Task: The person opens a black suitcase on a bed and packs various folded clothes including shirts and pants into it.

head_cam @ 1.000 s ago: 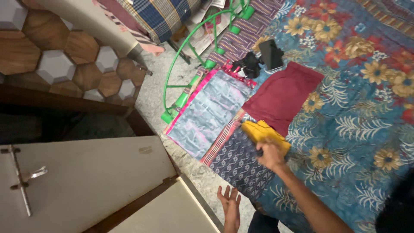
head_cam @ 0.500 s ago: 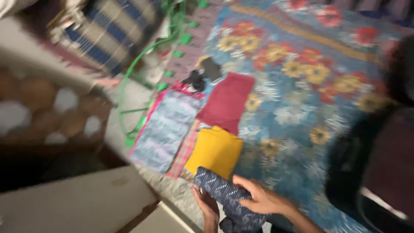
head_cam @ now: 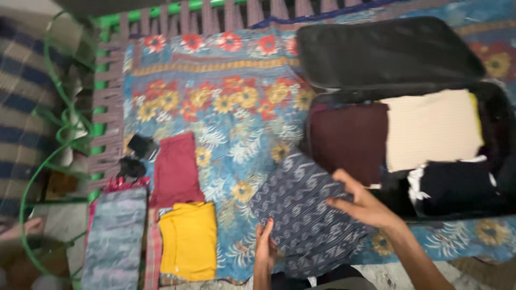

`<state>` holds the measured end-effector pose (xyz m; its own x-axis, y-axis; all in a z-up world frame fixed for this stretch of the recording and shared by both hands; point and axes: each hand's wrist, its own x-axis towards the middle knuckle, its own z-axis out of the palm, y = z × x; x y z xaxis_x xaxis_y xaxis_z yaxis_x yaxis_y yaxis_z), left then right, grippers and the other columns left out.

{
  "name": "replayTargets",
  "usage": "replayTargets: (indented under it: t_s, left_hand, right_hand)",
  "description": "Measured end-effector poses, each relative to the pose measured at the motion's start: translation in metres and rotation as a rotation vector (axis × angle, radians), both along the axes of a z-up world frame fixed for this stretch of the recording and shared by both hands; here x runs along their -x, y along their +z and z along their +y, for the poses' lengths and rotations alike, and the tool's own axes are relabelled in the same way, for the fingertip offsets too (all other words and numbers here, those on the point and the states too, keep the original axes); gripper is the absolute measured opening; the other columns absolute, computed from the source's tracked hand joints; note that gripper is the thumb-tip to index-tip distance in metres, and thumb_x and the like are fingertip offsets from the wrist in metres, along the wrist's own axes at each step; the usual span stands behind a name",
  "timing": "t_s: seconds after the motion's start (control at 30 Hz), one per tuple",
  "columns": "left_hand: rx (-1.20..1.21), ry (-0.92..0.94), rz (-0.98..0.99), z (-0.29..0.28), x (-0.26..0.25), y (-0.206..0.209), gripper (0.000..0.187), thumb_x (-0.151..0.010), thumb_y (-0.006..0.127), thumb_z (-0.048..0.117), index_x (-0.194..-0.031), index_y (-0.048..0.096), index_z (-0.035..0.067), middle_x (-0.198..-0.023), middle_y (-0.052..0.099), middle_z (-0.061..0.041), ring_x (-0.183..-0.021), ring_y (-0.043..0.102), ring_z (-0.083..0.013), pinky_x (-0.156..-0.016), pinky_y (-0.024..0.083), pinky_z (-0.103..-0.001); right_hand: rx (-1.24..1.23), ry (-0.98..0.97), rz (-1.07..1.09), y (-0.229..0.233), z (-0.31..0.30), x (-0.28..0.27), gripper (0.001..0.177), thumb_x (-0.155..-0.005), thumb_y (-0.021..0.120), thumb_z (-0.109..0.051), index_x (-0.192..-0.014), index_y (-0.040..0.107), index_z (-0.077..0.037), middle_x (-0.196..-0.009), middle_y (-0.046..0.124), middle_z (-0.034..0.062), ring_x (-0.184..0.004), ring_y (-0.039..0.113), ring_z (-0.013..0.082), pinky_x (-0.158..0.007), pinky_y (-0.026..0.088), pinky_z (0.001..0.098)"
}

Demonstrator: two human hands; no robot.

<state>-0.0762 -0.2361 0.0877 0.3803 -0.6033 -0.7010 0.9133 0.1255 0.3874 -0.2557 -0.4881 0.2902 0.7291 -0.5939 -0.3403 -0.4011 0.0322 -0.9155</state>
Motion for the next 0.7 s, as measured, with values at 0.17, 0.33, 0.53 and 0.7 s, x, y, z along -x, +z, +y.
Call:
replayTargets:
  t_s: [0.17, 0.33, 0.53, 0.7]
  left_hand:
    - [0.027, -0.214, -0.283, -0.079, 0.035, 0.086, 0.044, -0.087, 0.076, 0.008, -0.129, 0.062, 0.006, -0.117, 0.073, -0.009, -0.101, 0.069, -0.019, -0.089, 0.056, -0.036]
    - [0.039, -0.422, -0.466, -0.159, 0.073, 0.135, 0.049, -0.085, 0.076, 0.003, -0.13, 0.058, 0.01, -0.119, 0.073, -0.004, -0.104, 0.07, -0.0143, -0.092, 0.056, -0.032]
    - [0.229, -0.579, -0.522, -0.272, 0.128, 0.13, 0.054, -0.084, 0.081, 0.002, -0.131, 0.053, 0.006, -0.118, 0.071, -0.009, -0.105, 0.068, -0.0174, -0.093, 0.057, -0.033]
    - [0.155, -0.69, -0.751, -0.374, 0.168, 0.128, 0.059, -0.082, 0.082, 0.008, -0.133, 0.052, 0.004, -0.118, 0.071, -0.008, -0.104, 0.069, -0.0176, -0.088, 0.059, -0.033]
  right_hand:
    - [-0.051, -0.306, 0.058, -0.007, -0.051, 0.096, 0.062, -0.085, 0.08, -0.011, -0.138, 0.05, -0.01, -0.123, 0.06, 0.0128, -0.104, 0.056, 0.0193, -0.081, 0.049, 0.0362]
    - [-0.181, -0.643, 0.056, -0.01, -0.086, 0.174, 0.058, -0.079, 0.077, -0.002, -0.134, 0.063, -0.012, -0.109, 0.074, 0.0075, -0.098, 0.066, 0.0155, -0.08, 0.053, 0.0308]
    - [-0.091, -0.775, -0.026, -0.023, -0.156, 0.255, 0.054, -0.08, 0.076, 0.002, -0.131, 0.063, -0.009, -0.109, 0.074, 0.0041, -0.095, 0.067, 0.0143, -0.08, 0.055, 0.0324]
    - [0.013, -0.82, -0.103, -0.03, -0.232, 0.304, 0.055, -0.082, 0.074, 0.003, -0.135, 0.063, -0.008, -0.114, 0.071, 0.0033, -0.097, 0.066, 0.0135, -0.083, 0.054, 0.0327]
